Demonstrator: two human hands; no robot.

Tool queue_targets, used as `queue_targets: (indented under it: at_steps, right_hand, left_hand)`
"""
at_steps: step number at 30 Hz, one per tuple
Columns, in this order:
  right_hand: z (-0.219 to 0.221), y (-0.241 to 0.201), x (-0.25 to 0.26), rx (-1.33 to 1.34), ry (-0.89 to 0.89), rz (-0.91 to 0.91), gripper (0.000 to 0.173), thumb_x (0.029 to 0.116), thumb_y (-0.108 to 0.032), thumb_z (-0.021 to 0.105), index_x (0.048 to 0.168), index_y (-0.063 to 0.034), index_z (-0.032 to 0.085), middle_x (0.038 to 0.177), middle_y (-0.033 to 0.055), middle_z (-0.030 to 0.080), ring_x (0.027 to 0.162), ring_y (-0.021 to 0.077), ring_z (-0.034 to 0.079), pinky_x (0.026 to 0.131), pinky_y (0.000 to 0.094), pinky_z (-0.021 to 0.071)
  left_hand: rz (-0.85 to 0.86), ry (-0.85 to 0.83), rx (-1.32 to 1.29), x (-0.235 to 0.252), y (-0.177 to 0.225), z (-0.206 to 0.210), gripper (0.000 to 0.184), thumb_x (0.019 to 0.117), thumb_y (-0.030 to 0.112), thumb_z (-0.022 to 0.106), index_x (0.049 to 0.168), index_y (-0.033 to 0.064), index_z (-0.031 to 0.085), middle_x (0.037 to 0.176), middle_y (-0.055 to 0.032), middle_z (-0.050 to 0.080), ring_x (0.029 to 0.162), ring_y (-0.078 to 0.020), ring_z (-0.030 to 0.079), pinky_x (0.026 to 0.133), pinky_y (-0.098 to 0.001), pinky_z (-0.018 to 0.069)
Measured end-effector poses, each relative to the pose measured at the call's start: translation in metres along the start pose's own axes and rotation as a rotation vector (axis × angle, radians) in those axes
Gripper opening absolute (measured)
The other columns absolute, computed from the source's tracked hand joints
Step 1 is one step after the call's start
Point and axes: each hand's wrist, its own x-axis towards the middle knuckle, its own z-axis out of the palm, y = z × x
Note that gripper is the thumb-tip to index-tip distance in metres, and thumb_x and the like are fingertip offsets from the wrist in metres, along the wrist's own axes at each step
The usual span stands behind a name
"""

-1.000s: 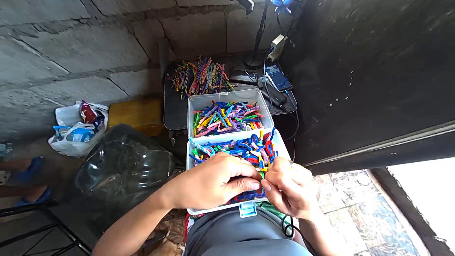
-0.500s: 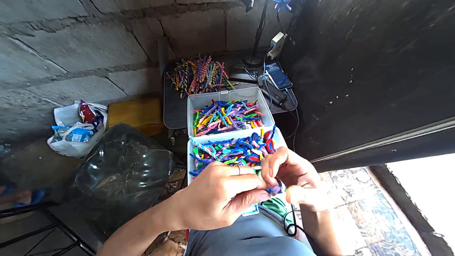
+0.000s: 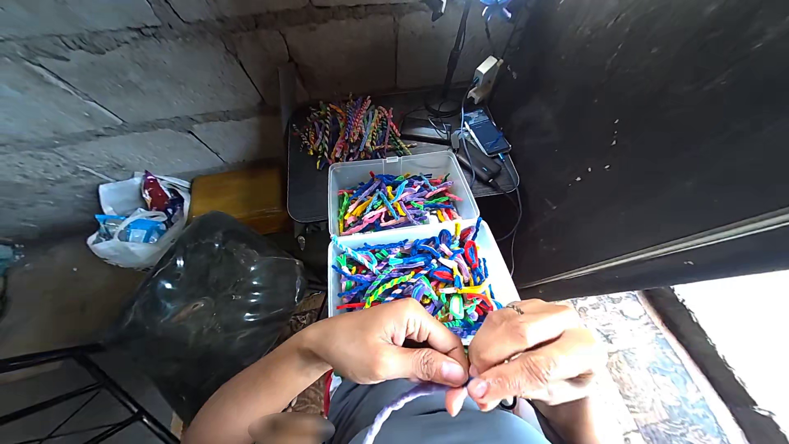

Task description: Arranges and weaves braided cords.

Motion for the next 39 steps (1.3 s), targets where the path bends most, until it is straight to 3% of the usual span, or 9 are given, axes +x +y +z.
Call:
queue_targets:
  at_steps: [11,15,19,23,26,29,31,35,39]
  right_hand:
    - [0.005,-0.028,-0.002,-0.485,-0.008,-0.045,0.007,0.0994,-0.008,0.067,0.101,-0.0020,0.070,0.095,0.0092,0.073,0.095,0.0137,0.071,0.086,0.0229,0.0568]
    - [0.014,-0.017,-0.003,-0.755,0.007,-0.118,0.009,0.1029,-0.011,0.061,0.101,-0.0049,0.055,0.090,0.0092,0.057,0.084,0.0172,0.060,0.082,0.0241,0.0522]
    - [0.018,-0.003,-0.006,-0.811,0.091,0.011,0.011,0.1079,-0.017,0.052,0.103,-0.0078,0.053,0.090,0.0074,0.055,0.082,0.0133,0.058,0.074,0.0198,0.0486]
    - [0.024,0.010,-0.005,-0.706,0.220,0.215,0.018,0.1088,-0.020,0.050,0.099,-0.0051,0.052,0.083,0.0048,0.055,0.075,0.0017,0.055,0.070,0.0100,0.0452]
    - [0.026,0.009,-0.004,-0.440,0.288,0.370,0.023,0.1092,-0.023,0.050,0.098,-0.0035,0.055,0.079,0.0000,0.058,0.068,-0.0065,0.055,0.063,0.0069,0.0473]
    - [0.027,0.011,-0.004,-0.184,0.349,0.431,0.020,0.1078,-0.020,0.051,0.093,-0.0082,0.055,0.078,-0.0064,0.056,0.066,-0.0087,0.055,0.059,0.0080,0.0486]
    - [0.024,0.012,-0.004,-0.085,0.336,0.388,0.017,0.1065,-0.021,0.055,0.094,-0.0094,0.058,0.082,-0.0075,0.059,0.071,-0.0088,0.058,0.063,0.0085,0.0510]
    - [0.010,0.009,-0.001,0.005,0.120,0.267,0.024,0.1001,-0.031,0.068,0.113,-0.0106,0.068,0.105,-0.0046,0.064,0.097,-0.0057,0.060,0.082,0.0092,0.0501]
    - [0.008,0.013,-0.001,-0.024,0.104,0.128,0.014,0.0992,-0.020,0.069,0.105,-0.0084,0.075,0.099,0.0009,0.064,0.097,-0.0002,0.059,0.085,0.0123,0.0475]
  left_hand:
    - [-0.043,-0.035,-0.102,0.000,-0.006,0.002,0.028,0.1064,0.011,0.049,0.083,0.0011,0.061,0.071,0.0098,0.058,0.064,0.0153,0.043,0.056,-0.0042,0.0308]
    - [0.002,0.050,-0.015,-0.003,-0.002,0.002,0.026,0.1076,0.013,0.050,0.092,-0.0014,0.065,0.081,0.0062,0.065,0.071,0.0149,0.049,0.062,-0.0040,0.0367]
    - [0.109,0.300,0.661,-0.006,0.010,0.007,0.029,0.1064,0.015,0.053,0.093,-0.0055,0.070,0.078,-0.0049,0.065,0.072,0.0035,0.055,0.067,-0.0082,0.0432]
    - [0.249,0.492,1.679,-0.006,0.006,0.018,0.018,0.1040,0.005,0.053,0.098,-0.0031,0.068,0.069,-0.0107,0.055,0.055,-0.0197,0.051,0.048,-0.0267,0.0398]
    - [0.344,0.494,1.873,-0.008,-0.001,0.017,0.015,0.1024,0.003,0.054,0.102,-0.0057,0.067,0.074,-0.0132,0.061,0.058,-0.0219,0.054,0.052,-0.0287,0.0435]
    - [0.327,0.552,1.659,-0.008,-0.010,0.015,0.019,0.1058,0.011,0.054,0.099,-0.0023,0.066,0.071,-0.0113,0.056,0.058,-0.0195,0.053,0.053,-0.0249,0.0428]
    - [0.278,0.568,1.325,-0.008,-0.009,0.016,0.026,0.1069,0.015,0.053,0.093,-0.0018,0.067,0.069,-0.0094,0.055,0.060,-0.0124,0.051,0.055,-0.0180,0.0406]
    - [0.135,0.398,0.527,-0.007,-0.004,0.013,0.027,0.1056,0.014,0.055,0.090,-0.0062,0.066,0.073,-0.0025,0.061,0.070,0.0081,0.053,0.066,-0.0060,0.0421]
    - [0.052,0.253,0.135,-0.005,-0.006,0.009,0.022,0.1048,0.010,0.054,0.089,-0.0011,0.064,0.074,0.0095,0.059,0.071,0.0149,0.051,0.064,-0.0035,0.0411]
